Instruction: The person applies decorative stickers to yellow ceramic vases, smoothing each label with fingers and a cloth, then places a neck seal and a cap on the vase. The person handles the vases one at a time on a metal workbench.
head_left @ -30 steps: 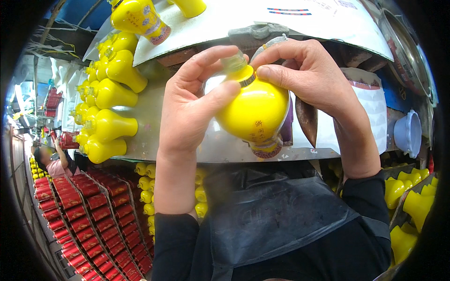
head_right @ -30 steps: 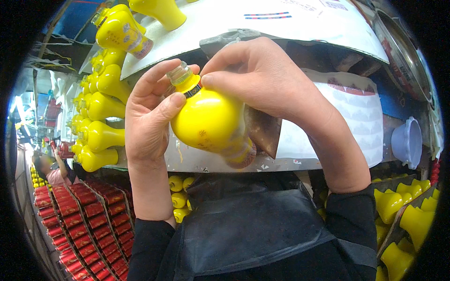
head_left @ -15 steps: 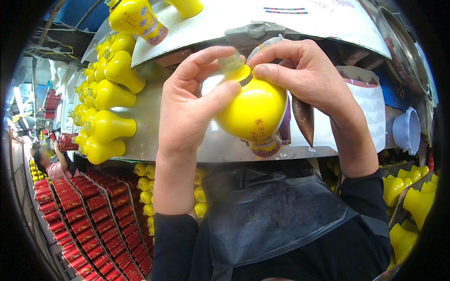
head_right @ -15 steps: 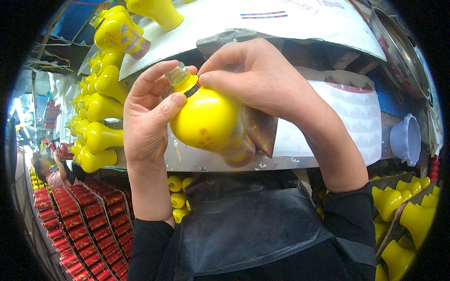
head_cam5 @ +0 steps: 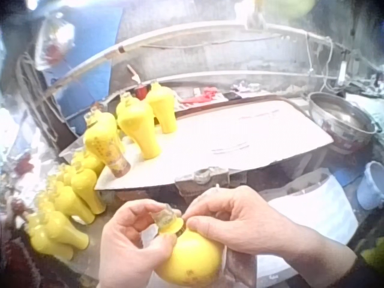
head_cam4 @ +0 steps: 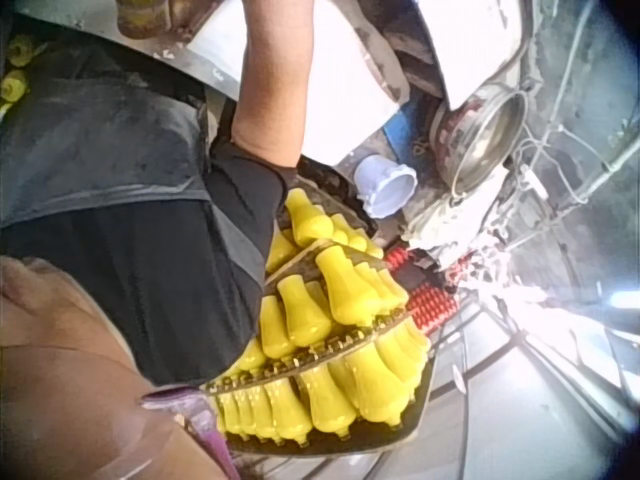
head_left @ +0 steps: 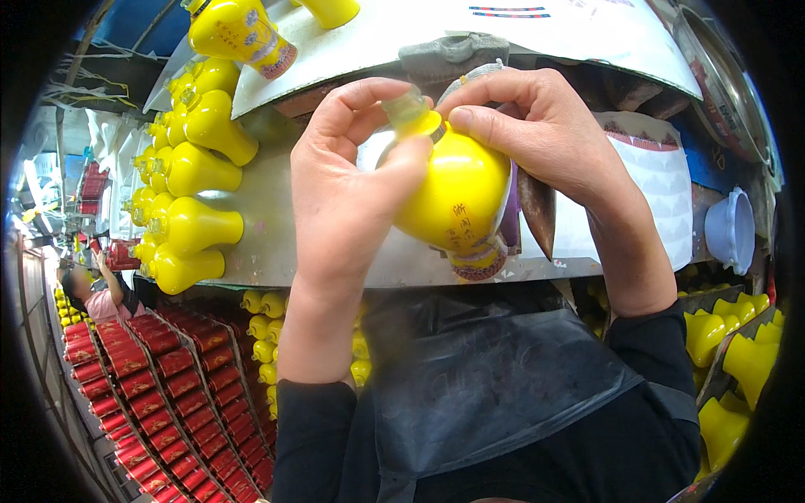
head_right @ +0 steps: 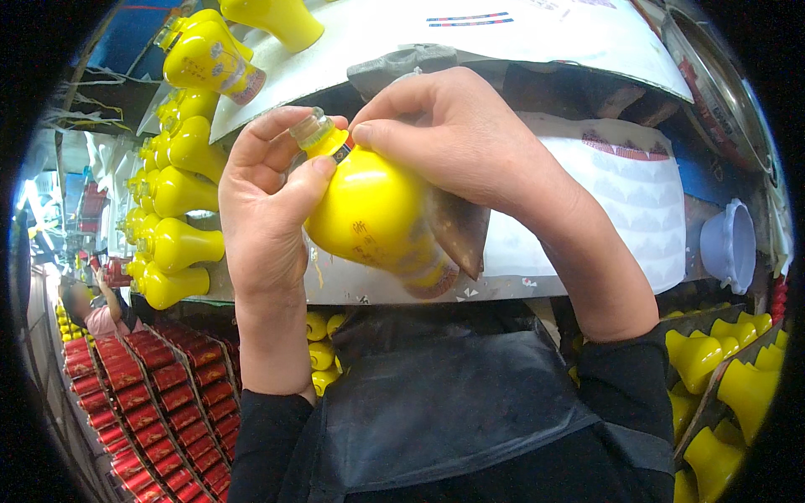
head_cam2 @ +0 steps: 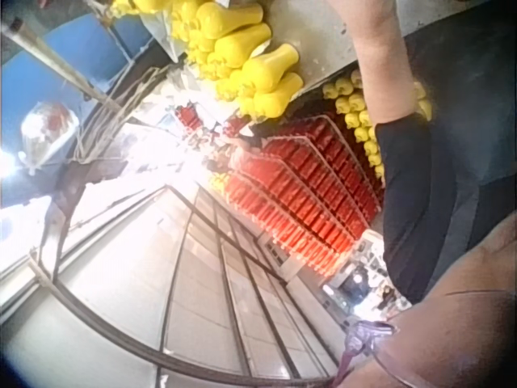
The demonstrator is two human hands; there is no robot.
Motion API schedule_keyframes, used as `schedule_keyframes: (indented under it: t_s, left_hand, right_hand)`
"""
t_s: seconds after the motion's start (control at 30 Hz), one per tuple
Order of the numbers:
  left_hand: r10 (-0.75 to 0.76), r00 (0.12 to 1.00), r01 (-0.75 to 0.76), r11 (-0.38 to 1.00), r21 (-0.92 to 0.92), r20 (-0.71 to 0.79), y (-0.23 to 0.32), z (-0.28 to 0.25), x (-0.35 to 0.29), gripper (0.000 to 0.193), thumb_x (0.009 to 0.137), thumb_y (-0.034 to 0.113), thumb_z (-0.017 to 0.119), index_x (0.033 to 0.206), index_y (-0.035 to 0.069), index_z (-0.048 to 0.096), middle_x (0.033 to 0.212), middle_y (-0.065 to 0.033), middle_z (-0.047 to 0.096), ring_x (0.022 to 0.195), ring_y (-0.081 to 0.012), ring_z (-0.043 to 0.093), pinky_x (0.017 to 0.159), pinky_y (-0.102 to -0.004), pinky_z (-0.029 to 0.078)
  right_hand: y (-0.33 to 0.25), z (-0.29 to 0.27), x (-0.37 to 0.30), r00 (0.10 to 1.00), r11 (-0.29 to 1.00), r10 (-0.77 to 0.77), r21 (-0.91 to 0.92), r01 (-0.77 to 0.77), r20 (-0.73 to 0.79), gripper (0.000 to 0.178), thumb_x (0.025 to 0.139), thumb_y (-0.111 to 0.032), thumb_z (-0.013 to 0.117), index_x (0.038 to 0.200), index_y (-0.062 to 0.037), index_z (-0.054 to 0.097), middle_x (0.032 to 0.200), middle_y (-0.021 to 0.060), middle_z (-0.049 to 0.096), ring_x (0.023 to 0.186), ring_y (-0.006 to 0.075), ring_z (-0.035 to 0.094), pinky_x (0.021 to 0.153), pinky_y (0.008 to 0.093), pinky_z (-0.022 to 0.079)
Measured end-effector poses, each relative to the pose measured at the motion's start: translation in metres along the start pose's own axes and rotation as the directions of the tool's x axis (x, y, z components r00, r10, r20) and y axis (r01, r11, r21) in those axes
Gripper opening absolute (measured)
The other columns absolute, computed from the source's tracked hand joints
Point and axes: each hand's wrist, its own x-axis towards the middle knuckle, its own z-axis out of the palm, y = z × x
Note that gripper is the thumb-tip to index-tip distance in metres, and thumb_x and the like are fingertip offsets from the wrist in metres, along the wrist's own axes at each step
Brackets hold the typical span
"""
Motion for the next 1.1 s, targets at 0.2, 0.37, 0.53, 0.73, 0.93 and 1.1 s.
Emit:
schedule_keyframes:
  t_s: [0.2, 0.37, 0.53, 0.73, 0.93, 1.1]
  left_hand:
    - [0.011, 0.997, -0.012, 1.0, 0.014, 0.071, -0.003, -0.011, 0.006, 0.041, 0.089, -0.001, 0.07, 0.128, 0.001, 0.06, 0.124, -0.0218, 0.07, 0.115, -0.0266, 0.069, 0.103, -0.039, 0.054]
    - [0.009, 0.992, 0.023, 0.969, -0.245, 0.128, -0.008, -0.02, 0.006, 0.03, 0.091, 0.005, 0.073, 0.12, 0.001, 0.066, 0.116, -0.0121, 0.072, 0.108, -0.0169, 0.067, 0.099, -0.0305, 0.052]
    - [0.083, 0.993, -0.072, 0.989, -0.133, 0.083, -0.01, -0.023, 0.001, 0.025, 0.092, 0.0, 0.071, 0.116, 0.003, 0.067, 0.119, -0.0197, 0.073, 0.111, -0.0251, 0.07, 0.104, -0.0394, 0.053]
    - [0.165, 0.986, -0.162, 0.98, -0.117, 0.015, -0.005, -0.032, -0.022, 0.02, 0.086, 0.0, 0.078, 0.105, 0.001, 0.071, 0.109, -0.0109, 0.074, 0.104, -0.0165, 0.068, 0.095, -0.0303, 0.053]
    - [0.384, 0.903, -0.386, 0.922, 0.028, -0.194, 0.005, -0.044, -0.06, 0.02, 0.081, -0.006, 0.08, 0.098, 0.001, 0.072, 0.106, -0.0102, 0.072, 0.102, -0.0183, 0.068, 0.094, -0.0308, 0.052]
    - [0.4, 0.861, -0.375, 0.917, 0.14, -0.314, -0.002, -0.06, -0.081, 0.019, 0.082, -0.006, 0.081, 0.097, 0.001, 0.073, 0.104, -0.0089, 0.072, 0.101, -0.0177, 0.068, 0.094, -0.031, 0.053]
  right_hand:
    - [0.003, -0.001, -0.006, 1.0, 0.999, 0.001, 0.04, -0.002, 0.026, 0.037, 0.103, -0.033, 0.063, 0.119, -0.0018, 0.073, 0.107, 0.0114, 0.073, 0.1, 0.0175, 0.07, 0.089, 0.0295, 0.057]
    - [0.01, 0.007, -0.016, 0.998, 0.999, 0.042, 0.035, -0.041, -0.04, 0.045, 0.104, -0.042, 0.059, 0.129, -0.0058, 0.069, 0.115, 0.0127, 0.071, 0.109, 0.0212, 0.069, 0.093, 0.0331, 0.057]
    - [0.009, 0.013, -0.021, 0.997, 0.997, 0.072, 0.042, -0.071, -0.033, 0.046, 0.104, -0.045, 0.059, 0.13, -0.0078, 0.068, 0.115, 0.0124, 0.071, 0.11, 0.0223, 0.069, 0.094, 0.0346, 0.057]
    - [-0.009, 0.022, -0.026, 1.0, 0.999, 0.0, 0.035, 0.0, -0.006, 0.045, 0.101, -0.037, 0.058, 0.119, 0.0019, 0.07, 0.11, 0.0163, 0.071, 0.102, 0.0244, 0.068, 0.092, 0.035, 0.053]
    - [-0.027, 0.042, -0.031, 0.987, 0.986, -0.159, 0.057, 0.157, 0.031, 0.034, 0.105, -0.032, 0.06, 0.12, -0.0029, 0.072, 0.112, 0.0118, 0.071, 0.101, 0.0203, 0.069, 0.091, 0.0304, 0.055]
    - [-0.03, 0.07, -0.035, 0.984, 0.985, -0.174, 0.004, 0.174, 0.05, 0.028, 0.105, -0.023, 0.058, 0.118, -0.002, 0.073, 0.112, 0.0117, 0.071, 0.106, 0.0197, 0.067, 0.094, 0.0324, 0.054]
